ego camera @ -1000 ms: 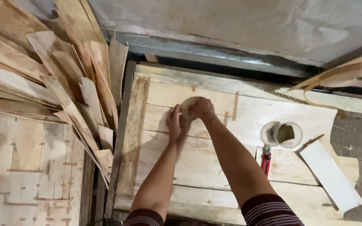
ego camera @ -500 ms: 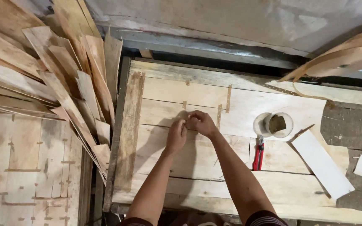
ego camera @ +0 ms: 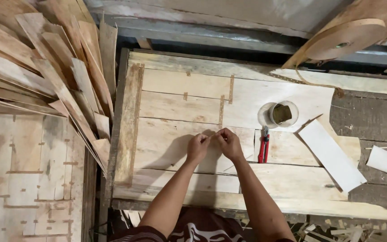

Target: Cutting and fitting wood veneer pieces using a utility knife and applying glue with a brush on a workshop workbench.

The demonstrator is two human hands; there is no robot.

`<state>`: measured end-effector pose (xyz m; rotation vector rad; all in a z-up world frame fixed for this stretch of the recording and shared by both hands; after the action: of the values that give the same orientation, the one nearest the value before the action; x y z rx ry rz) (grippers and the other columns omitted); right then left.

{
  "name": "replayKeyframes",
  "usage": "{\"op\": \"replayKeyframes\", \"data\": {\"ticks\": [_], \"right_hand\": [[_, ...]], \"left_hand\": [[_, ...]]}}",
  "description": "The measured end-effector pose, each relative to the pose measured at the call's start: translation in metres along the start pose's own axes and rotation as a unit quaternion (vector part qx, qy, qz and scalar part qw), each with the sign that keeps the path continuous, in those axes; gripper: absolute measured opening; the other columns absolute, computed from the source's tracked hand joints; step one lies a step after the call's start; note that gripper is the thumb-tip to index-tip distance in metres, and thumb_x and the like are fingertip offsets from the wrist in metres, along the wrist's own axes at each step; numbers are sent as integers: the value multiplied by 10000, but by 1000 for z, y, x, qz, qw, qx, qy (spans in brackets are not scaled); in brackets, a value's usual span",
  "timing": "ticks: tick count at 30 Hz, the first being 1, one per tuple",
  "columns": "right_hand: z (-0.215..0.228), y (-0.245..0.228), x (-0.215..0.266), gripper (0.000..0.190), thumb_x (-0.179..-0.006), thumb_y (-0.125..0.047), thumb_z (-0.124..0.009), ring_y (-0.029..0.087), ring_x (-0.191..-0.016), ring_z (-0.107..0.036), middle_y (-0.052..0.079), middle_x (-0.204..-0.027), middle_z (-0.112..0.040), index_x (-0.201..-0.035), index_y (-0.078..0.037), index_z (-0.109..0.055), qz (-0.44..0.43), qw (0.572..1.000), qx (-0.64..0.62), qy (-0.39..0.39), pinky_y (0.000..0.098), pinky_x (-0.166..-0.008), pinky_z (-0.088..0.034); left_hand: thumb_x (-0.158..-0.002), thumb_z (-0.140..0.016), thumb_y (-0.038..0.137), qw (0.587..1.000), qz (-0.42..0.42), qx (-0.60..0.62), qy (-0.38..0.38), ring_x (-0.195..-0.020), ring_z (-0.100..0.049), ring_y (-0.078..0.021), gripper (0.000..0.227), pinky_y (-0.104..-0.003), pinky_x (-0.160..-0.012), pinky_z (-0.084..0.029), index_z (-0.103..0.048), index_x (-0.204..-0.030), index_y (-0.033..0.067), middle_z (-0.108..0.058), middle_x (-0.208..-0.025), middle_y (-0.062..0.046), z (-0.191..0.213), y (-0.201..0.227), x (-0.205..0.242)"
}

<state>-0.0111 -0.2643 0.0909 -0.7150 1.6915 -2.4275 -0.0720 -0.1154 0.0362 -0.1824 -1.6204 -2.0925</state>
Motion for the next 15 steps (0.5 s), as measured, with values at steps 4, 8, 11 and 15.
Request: {"op": "replayKeyframes", "data": {"ticks": [4, 8, 11, 15], "right_hand": [[23, 8, 19, 135, -995, -129, -638, 128, -803, -678, 66, -869, -741, -995, -6, -695, -17, 998, 30, 57, 296, -747, -555], [61, 12, 36, 189, -983, -170, -688, 141, -844, -725, 105, -915, -779, -1022, 9, -731, 0, 992, 50, 117, 287, -771, -571], [91, 17, 46, 218, -969, -190, -711, 146, -835, -746, 114, -923, -798, -1048, 8, -757, -8, 986, 64, 155, 286, -753, -573], [135, 24, 55, 228, -941, -199, -741, 162, -787, -755, 119, -901, -807, -1055, -9, -795, -16, 972, 88, 218, 312, -707, -577]], "left_hand": [[-937, -748, 277, 998, 43, -35, 3, -755, -712, -190, 257, -348, -700, -538, -767, -949, 21, -768, -853, -115, -20, 21, 14], [-921, -751, 266, 997, 64, 35, -14, -779, -721, -144, 233, -305, -732, -554, -781, -975, 41, -789, -879, -79, -52, 45, 25], [-929, -727, 246, 995, 74, 62, -31, -799, -715, -112, 212, -289, -745, -557, -781, -1012, 59, -794, -907, -53, -80, 57, 29], [-972, -706, 211, 995, 39, 67, -59, -795, -692, -117, 218, -297, -751, -542, -768, -986, 2, -797, -901, -85, -133, 59, 21]]}}
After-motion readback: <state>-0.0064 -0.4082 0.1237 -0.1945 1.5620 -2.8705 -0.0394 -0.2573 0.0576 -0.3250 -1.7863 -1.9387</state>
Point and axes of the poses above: each hand's wrist, its own x-axis away from the middle knuckle, its own z-axis out of the back of the hand, y = z × x, the point moved 5 cm from there along -x, towards the middle knuckle
